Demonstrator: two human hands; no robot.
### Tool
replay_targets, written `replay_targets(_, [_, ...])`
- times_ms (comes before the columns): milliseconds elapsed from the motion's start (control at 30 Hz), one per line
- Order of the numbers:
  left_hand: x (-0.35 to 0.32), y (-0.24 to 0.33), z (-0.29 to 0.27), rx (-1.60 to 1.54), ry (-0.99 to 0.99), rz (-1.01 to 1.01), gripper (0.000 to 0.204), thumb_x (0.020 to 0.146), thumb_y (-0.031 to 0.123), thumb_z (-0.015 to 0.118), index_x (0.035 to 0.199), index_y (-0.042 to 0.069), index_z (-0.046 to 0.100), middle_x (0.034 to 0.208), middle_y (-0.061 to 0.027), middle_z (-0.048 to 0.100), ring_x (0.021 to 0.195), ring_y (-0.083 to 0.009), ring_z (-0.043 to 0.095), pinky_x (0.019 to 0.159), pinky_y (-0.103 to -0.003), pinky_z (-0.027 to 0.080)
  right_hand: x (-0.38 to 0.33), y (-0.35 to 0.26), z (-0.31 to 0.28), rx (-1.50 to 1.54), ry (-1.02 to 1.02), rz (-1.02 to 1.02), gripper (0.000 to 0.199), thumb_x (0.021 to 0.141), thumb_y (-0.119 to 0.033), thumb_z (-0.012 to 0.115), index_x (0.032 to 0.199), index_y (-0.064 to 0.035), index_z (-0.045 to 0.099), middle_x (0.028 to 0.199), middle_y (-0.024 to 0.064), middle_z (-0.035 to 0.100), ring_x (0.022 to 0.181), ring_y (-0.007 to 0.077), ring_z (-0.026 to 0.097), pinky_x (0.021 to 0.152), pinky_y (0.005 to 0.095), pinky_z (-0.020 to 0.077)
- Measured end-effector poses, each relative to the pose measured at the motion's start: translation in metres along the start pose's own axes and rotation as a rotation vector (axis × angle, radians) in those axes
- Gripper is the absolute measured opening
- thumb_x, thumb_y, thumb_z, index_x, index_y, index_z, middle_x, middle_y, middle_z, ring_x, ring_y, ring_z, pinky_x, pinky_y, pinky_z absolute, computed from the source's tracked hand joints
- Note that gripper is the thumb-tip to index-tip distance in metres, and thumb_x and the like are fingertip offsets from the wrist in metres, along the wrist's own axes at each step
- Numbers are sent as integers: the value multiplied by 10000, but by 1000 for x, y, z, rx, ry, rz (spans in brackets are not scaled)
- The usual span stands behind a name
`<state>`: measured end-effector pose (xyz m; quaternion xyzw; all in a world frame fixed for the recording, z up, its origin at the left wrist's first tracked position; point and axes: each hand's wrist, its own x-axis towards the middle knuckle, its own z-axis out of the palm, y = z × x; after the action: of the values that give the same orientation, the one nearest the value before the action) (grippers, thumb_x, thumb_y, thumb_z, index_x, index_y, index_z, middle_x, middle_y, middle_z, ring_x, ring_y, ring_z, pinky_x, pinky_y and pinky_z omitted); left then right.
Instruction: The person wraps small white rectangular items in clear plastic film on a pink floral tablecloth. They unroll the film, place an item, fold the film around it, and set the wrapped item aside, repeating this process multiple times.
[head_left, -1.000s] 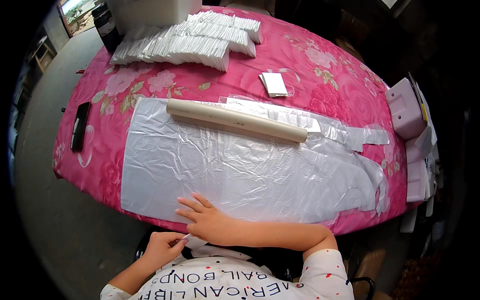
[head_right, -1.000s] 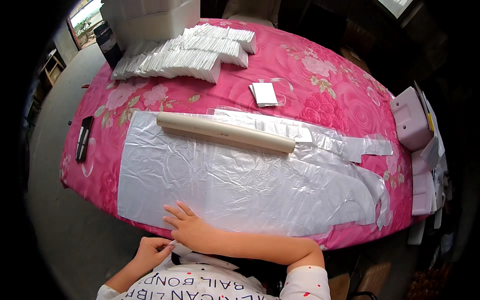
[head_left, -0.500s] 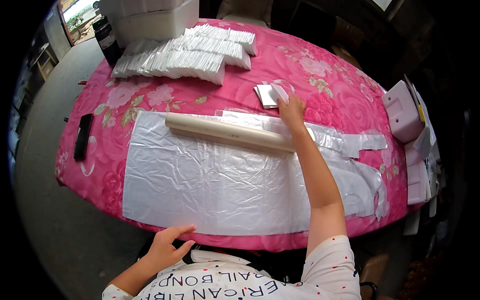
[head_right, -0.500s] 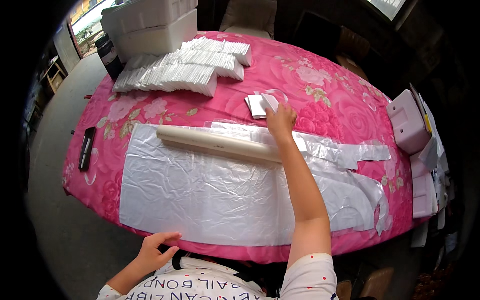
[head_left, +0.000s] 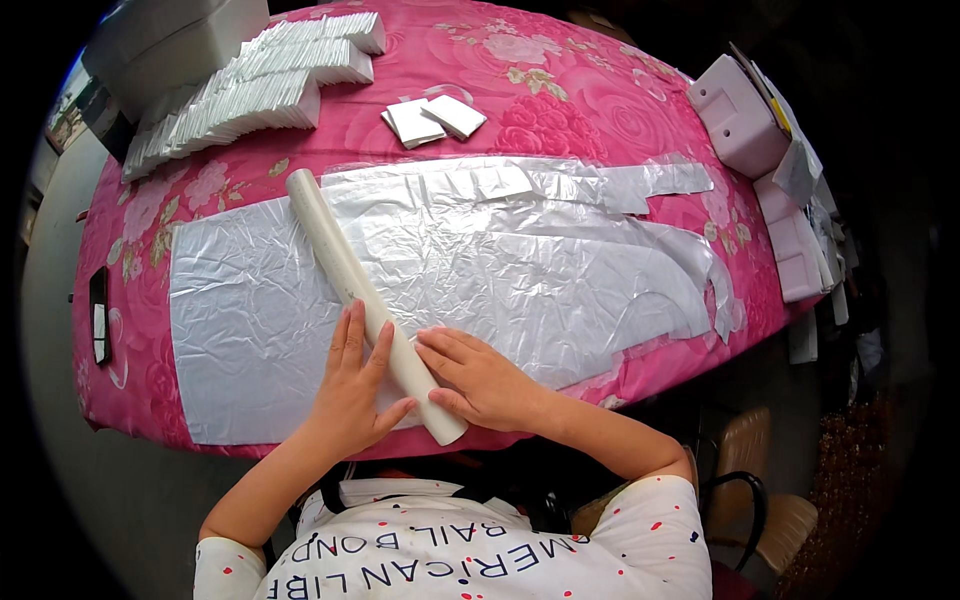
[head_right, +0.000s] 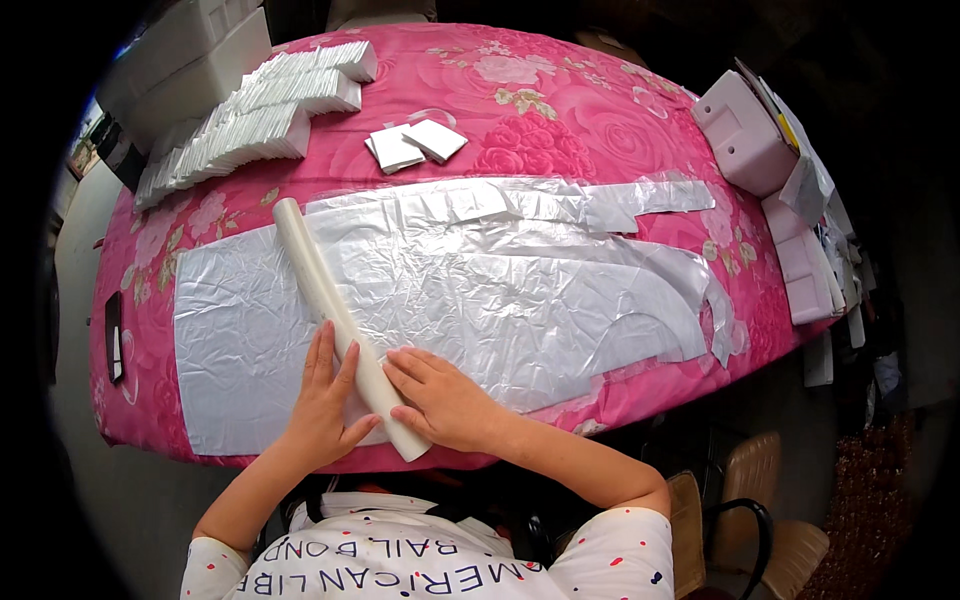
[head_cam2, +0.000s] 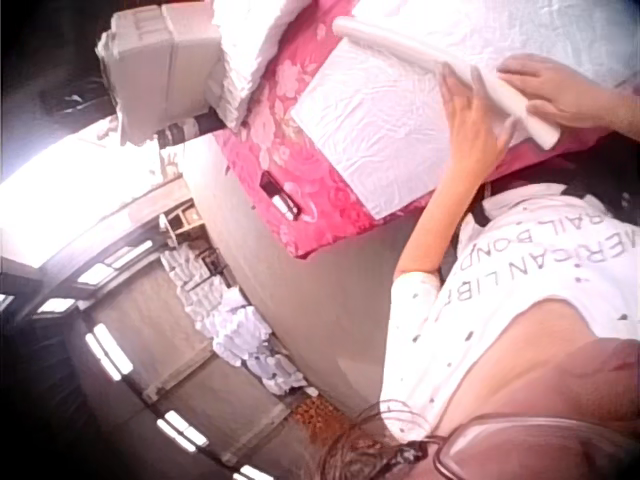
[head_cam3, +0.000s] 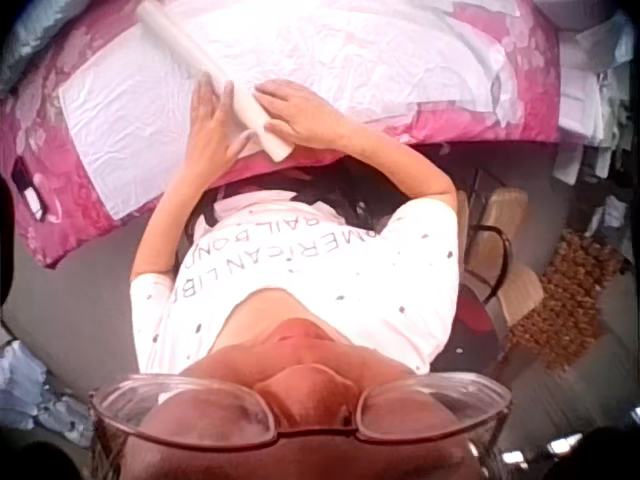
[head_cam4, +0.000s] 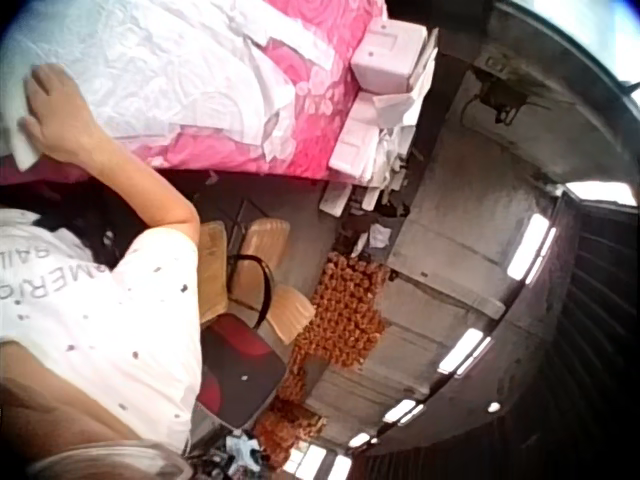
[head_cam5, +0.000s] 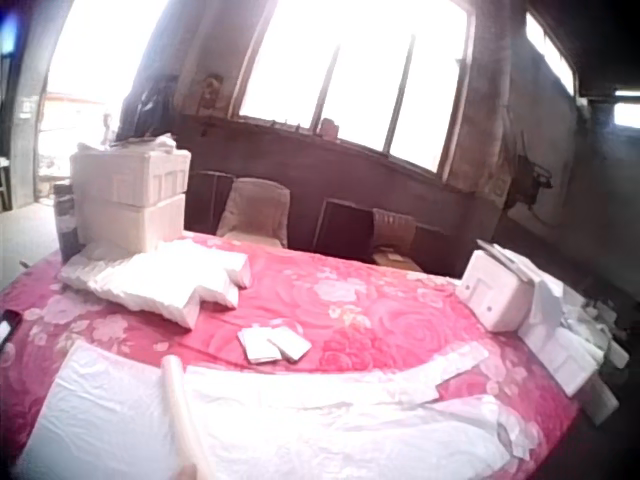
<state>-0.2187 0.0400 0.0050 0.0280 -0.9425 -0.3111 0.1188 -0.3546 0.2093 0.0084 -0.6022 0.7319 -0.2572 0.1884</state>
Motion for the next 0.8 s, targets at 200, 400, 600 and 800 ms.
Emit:
replay_targets(200, [29, 31, 20, 108, -159, 137, 666, 749, 436, 617, 1281, 69, 456, 1446, -261, 146, 1335, -470, 81, 1065, -511, 178, -51, 82, -37, -411, 135, 193, 528, 888, -292, 474, 1353, -67, 365, 1441, 133, 278, 1341, 278, 236, 1093, 391, 183])
replay_targets(400, [28, 52, 37, 71, -238, 275, 643, 713, 467, 623, 1215, 79, 527, 1429, -233, 229, 1338, -436, 145, 1004, -575, 263, -144, 185, -101, -477, 476, 538, 454, 890, -175, 450, 1301, 15, 412, 1378, 198, 365, 1280, 329, 342, 1065, 373, 254])
replay_targets(600, [29, 60, 39, 77, -327, 330, 637, 719, 475, 608, 1212, 81, 529, 1433, -205, 239, 1344, -412, 146, 984, -584, 273, -192, 205, -116, -620, 693, 780, 275, 850, -122, 522, 1095, -14, 587, 1172, 139, 569, 1115, 281, 517, 968, 364, 376])
replay_targets(800, [32, 58, 42, 64, -342, 360, 642, 730, 470, 600, 1235, 85, 506, 1433, -192, 244, 1342, -407, 143, 994, -589, 243, -148, 134, -124, -734, 781, 542, 129, 680, -45, 675, 755, -37, 571, 873, 72, 653, 829, 247, 607, 753, 359, 447])
